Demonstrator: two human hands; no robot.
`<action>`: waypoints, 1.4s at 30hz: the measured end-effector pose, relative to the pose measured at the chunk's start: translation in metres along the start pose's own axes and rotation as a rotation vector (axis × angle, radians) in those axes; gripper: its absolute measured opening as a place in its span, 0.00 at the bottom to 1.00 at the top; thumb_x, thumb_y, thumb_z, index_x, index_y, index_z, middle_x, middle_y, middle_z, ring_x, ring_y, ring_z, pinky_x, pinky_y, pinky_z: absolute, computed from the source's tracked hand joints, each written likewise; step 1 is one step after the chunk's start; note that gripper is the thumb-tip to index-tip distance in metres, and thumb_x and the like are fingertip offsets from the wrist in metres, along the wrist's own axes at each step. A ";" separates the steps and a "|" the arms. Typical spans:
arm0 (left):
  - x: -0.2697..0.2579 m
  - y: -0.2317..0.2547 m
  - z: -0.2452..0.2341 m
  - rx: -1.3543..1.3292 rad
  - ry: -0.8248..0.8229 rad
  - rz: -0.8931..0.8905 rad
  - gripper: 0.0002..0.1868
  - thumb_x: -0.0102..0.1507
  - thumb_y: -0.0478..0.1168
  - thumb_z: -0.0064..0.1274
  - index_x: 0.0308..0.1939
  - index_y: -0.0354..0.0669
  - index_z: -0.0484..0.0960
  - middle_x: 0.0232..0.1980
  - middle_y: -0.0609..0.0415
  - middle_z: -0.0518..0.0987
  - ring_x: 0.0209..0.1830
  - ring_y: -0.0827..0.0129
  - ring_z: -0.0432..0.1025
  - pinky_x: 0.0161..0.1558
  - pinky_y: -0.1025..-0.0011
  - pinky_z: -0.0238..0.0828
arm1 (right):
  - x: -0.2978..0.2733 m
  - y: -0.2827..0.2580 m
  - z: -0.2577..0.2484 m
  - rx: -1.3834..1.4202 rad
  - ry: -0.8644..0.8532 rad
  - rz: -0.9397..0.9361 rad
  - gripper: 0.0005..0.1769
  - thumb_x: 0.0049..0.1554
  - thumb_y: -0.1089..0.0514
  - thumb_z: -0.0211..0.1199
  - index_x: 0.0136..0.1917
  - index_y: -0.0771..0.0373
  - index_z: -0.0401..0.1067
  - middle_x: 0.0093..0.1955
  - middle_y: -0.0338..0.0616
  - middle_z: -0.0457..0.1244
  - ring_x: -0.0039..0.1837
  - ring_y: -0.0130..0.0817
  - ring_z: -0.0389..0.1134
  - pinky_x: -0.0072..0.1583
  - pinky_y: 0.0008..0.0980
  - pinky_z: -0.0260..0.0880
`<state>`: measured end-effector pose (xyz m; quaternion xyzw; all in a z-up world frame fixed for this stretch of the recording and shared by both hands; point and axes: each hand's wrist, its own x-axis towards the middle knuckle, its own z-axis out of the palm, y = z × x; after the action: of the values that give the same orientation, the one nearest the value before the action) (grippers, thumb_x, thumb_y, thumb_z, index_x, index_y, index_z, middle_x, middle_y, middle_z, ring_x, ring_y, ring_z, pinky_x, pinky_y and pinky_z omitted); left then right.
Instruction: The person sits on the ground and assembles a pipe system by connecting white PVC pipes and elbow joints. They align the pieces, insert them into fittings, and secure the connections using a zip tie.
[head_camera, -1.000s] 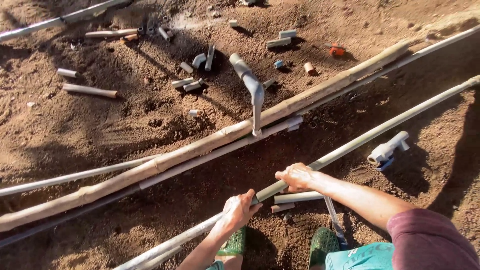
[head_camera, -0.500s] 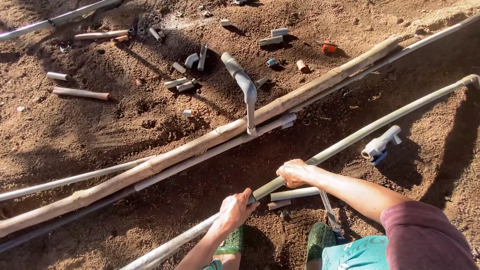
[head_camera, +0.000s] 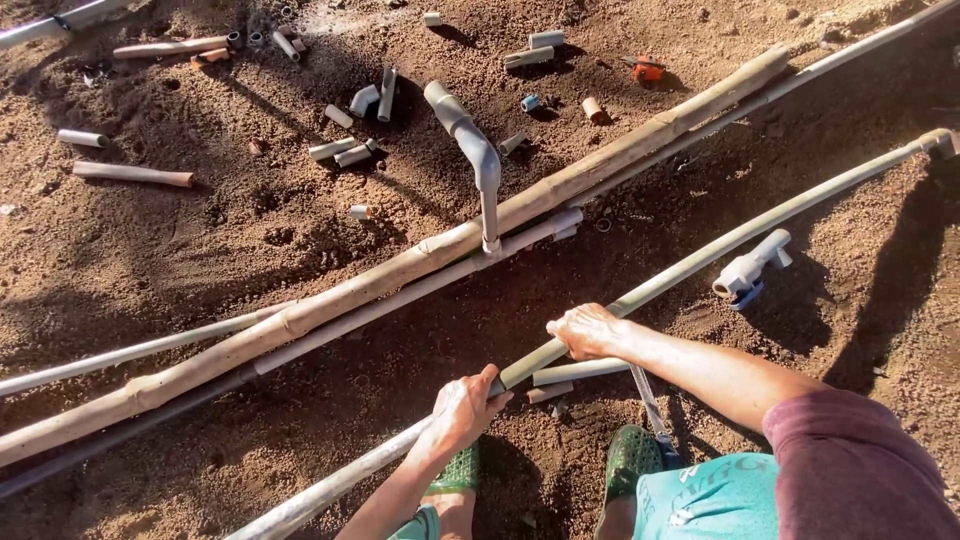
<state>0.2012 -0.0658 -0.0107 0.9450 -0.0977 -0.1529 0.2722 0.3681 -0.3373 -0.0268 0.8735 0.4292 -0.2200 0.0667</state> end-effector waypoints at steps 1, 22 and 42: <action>-0.001 0.001 0.002 -0.015 0.014 0.005 0.15 0.73 0.52 0.57 0.47 0.52 0.69 0.27 0.56 0.83 0.17 0.65 0.75 0.19 0.63 0.74 | -0.001 -0.002 -0.012 0.044 -0.122 0.016 0.12 0.52 0.65 0.57 0.49 0.55 0.71 0.44 0.46 0.72 0.47 0.49 0.75 0.45 0.49 0.74; -0.001 0.000 -0.004 0.052 -0.048 -0.017 0.12 0.70 0.52 0.54 0.49 0.55 0.71 0.34 0.52 0.85 0.36 0.54 0.85 0.40 0.56 0.83 | 0.012 0.007 0.028 0.155 -0.071 0.027 0.21 0.55 0.46 0.67 0.62 0.47 0.75 0.46 0.46 0.75 0.56 0.48 0.79 0.59 0.50 0.78; 0.005 0.000 -0.024 0.065 -0.023 -0.015 0.15 0.69 0.52 0.57 0.48 0.51 0.72 0.35 0.49 0.85 0.37 0.50 0.85 0.41 0.53 0.81 | 0.004 -0.006 0.025 0.045 0.119 -0.013 0.32 0.54 0.52 0.64 0.73 0.50 0.69 0.45 0.46 0.73 0.52 0.47 0.77 0.57 0.51 0.75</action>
<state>0.2137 -0.0554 0.0075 0.9522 -0.0986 -0.1624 0.2392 0.3577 -0.3382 -0.0503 0.8834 0.4331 -0.1776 0.0200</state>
